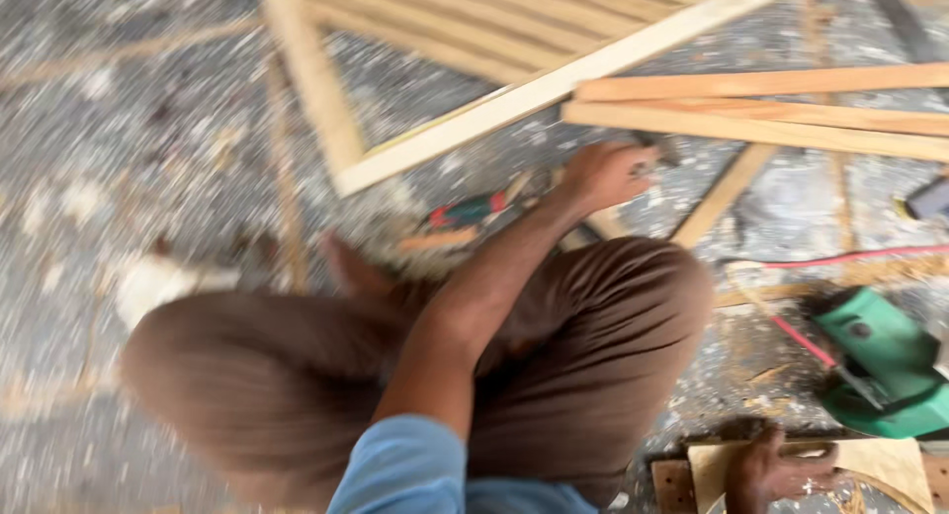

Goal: The person marks wooden slats with a pencil and then cuts them using a circular saw while sitting on the floor.

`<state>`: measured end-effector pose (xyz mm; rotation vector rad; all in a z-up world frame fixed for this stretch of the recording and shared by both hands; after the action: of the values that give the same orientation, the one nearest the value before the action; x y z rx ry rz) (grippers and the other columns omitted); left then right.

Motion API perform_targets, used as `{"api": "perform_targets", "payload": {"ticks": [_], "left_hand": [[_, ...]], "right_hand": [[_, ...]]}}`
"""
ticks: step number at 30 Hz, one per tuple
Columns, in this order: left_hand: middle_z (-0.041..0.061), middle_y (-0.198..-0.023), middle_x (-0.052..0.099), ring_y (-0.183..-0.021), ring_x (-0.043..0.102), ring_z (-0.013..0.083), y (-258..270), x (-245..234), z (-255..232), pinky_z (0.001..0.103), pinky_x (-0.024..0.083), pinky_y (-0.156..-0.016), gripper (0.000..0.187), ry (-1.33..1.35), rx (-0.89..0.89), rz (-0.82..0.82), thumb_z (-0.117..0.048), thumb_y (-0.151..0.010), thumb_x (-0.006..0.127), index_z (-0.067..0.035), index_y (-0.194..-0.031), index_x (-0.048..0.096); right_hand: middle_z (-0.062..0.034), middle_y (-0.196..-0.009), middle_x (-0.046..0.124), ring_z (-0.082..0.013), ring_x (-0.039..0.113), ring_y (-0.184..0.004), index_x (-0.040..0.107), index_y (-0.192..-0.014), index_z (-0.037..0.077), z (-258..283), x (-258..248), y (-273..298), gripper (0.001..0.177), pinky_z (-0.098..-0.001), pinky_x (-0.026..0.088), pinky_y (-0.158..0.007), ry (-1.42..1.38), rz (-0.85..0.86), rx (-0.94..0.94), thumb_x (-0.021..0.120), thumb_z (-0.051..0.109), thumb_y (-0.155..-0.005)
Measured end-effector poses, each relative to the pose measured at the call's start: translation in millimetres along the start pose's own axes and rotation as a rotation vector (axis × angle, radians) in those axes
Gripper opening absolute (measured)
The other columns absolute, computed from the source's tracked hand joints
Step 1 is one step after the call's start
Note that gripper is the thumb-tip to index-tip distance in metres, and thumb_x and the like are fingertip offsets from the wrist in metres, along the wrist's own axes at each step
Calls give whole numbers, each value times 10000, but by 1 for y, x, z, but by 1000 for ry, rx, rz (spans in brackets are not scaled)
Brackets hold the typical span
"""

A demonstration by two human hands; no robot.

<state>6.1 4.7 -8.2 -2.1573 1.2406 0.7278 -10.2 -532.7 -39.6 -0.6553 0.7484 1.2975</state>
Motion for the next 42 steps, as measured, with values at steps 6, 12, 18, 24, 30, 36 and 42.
{"api": "perform_targets", "payload": {"ticks": [6, 12, 18, 24, 30, 36, 42], "left_hand": [[150, -1490, 513, -1408, 448, 357, -52, 3, 24, 538, 358, -1200, 715, -143, -120, -68, -411, -792, 885, -121, -1375, 591], [195, -1522, 457, -1414, 395, 422, -83, -7, 52, 655, 296, -1168, 957, -292, 15, 179, -417, -755, 941, -120, -1513, 436], [129, -1258, 577, -1177, 542, 327, -96, -4, 34, 558, 447, -1019, 1028, -409, 171, 163, -331, -638, 985, -99, -1501, 478], [104, -1175, 576, -1104, 556, 306, -108, 28, 22, 524, 481, -1015, 970, -358, 205, 196, -325, -652, 983, -87, -1461, 503], [209, -1387, 535, -1269, 499, 398, -100, 4, 12, 576, 415, -1034, 983, -340, 292, 243, -351, -574, 967, -96, -1420, 536], [197, -1484, 549, -1382, 484, 392, -73, -16, 48, 577, 420, -1109, 481, -244, 263, 232, -381, -1048, 742, -115, -1428, 617], [160, -1365, 601, -1306, 510, 349, -74, -17, 70, 534, 423, -1115, 558, -219, -15, 214, -436, -938, 778, -47, -1314, 639]], "right_hand": [[-396, -1701, 19, -559, 46, -1591, 252, -1663, 39, 0, 6, -8, 834, -676, 143, -1284, 213, 44, 119, 691, 439, -1077], [-359, -1678, 29, -537, 90, -1568, 242, -1650, 58, 10, -1, -9, 908, -652, 177, -1253, 190, 50, 275, 670, 523, -999], [-326, -1703, 97, -513, 131, -1580, 313, -1635, 62, 14, -3, -15, 882, -664, 181, -1256, 259, 11, 276, 630, 558, -978], [-339, -1690, 192, -493, 171, -1585, 382, -1594, 33, 19, 0, -11, 747, -583, 192, -1289, 254, -55, 178, 655, 356, -978], [-336, -1667, 206, -490, 175, -1565, 377, -1588, 48, 32, -6, -10, 748, -580, 180, -1274, 284, -62, 185, 681, 339, -970], [-329, -1673, 195, -482, 173, -1563, 369, -1595, 72, 31, -6, -10, 749, -593, 184, -1248, 282, -69, 199, 674, 335, -964], [-302, -1690, 159, -470, 141, -1576, 345, -1623, 92, 41, -4, -9, 762, -585, 167, -1284, 258, -35, 207, 673, 356, -989]]}}
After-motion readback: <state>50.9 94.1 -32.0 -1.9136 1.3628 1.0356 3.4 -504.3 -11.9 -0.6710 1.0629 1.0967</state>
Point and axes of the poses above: each hand's wrist, its own y-axis away from the middle knuckle, its own x-axis out of the palm, z = x × y, the point moved 3 cm from there along -y, towards the middle knuckle
